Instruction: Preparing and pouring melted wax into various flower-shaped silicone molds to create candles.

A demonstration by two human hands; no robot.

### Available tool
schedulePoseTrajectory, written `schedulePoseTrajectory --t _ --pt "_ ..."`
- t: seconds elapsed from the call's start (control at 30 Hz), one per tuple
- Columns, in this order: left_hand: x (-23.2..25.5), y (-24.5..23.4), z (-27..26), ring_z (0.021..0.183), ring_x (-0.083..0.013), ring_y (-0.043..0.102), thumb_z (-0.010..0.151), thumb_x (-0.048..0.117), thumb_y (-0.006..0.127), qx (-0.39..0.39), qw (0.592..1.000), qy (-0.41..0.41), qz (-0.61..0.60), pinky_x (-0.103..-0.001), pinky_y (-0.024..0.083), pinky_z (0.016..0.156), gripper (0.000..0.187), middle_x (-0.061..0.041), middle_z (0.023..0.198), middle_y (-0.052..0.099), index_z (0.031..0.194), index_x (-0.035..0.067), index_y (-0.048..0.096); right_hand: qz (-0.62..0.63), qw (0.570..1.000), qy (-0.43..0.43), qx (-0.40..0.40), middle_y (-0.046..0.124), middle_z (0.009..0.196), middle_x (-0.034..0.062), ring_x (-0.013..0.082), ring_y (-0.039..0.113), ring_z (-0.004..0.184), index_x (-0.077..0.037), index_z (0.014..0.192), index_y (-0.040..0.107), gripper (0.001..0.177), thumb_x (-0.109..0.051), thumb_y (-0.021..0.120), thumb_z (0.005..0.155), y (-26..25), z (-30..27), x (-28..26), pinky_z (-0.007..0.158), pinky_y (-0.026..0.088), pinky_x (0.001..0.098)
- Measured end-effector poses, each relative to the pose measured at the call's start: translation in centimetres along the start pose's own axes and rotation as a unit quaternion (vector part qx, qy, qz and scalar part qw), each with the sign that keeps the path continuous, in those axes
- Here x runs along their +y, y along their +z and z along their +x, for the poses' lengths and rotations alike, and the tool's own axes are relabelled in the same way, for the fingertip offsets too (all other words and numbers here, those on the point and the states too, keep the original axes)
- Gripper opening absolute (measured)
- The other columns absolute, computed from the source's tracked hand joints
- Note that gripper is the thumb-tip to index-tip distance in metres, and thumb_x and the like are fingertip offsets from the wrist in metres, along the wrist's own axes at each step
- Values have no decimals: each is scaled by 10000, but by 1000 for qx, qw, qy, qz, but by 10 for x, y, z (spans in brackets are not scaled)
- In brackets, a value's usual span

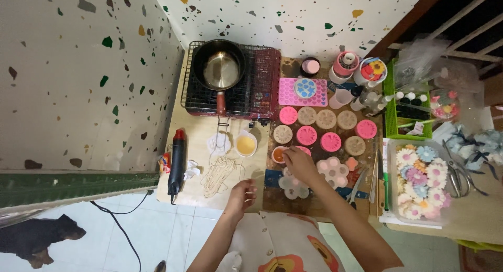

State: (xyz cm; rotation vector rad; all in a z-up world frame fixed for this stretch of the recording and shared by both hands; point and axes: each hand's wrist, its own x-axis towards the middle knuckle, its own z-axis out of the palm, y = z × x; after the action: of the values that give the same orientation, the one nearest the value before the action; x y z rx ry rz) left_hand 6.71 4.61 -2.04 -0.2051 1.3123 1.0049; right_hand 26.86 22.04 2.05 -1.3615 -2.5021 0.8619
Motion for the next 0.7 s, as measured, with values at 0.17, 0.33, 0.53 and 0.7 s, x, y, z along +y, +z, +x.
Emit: schedulePoseTrajectory --t 0.17,0.33,0.53,0.7 --pt "5 44 33 862 -296 673 851 114 623 -43 820 326 469 -394 548 785 688 -141 999 660 1523 149 482 0 1000 17 -4 700 1121 165 349 678 1029 -70 1159 722 280 -198 597 943 -18 -3 -26 870 551 446" --pt "-12 62 103 1010 -460 613 804 100 646 -22 693 442 570 -484 536 883 819 -307 1174 587 1574 70 370 15 999 -10 33 693 1107 167 368 669 987 -95 1150 750 273 -188 616 932 -19 -5 -28 832 544 458" --pt "-17 66 145 1022 -455 604 897 199 633 -43 751 401 522 -507 508 910 758 -290 1177 657 1554 4 308 10 1000 19 12 697 1122 140 334 695 989 -78 1126 739 253 -187 618 932 -8 -3 -19 854 566 430" --pt "-13 78 149 850 -422 724 1000 305 445 -44 865 224 447 -480 586 765 565 -259 1086 699 1532 114 437 -41 999 16 -10 683 1155 139 345 685 977 -79 1130 738 281 -169 611 896 -7 -5 -25 810 558 461"
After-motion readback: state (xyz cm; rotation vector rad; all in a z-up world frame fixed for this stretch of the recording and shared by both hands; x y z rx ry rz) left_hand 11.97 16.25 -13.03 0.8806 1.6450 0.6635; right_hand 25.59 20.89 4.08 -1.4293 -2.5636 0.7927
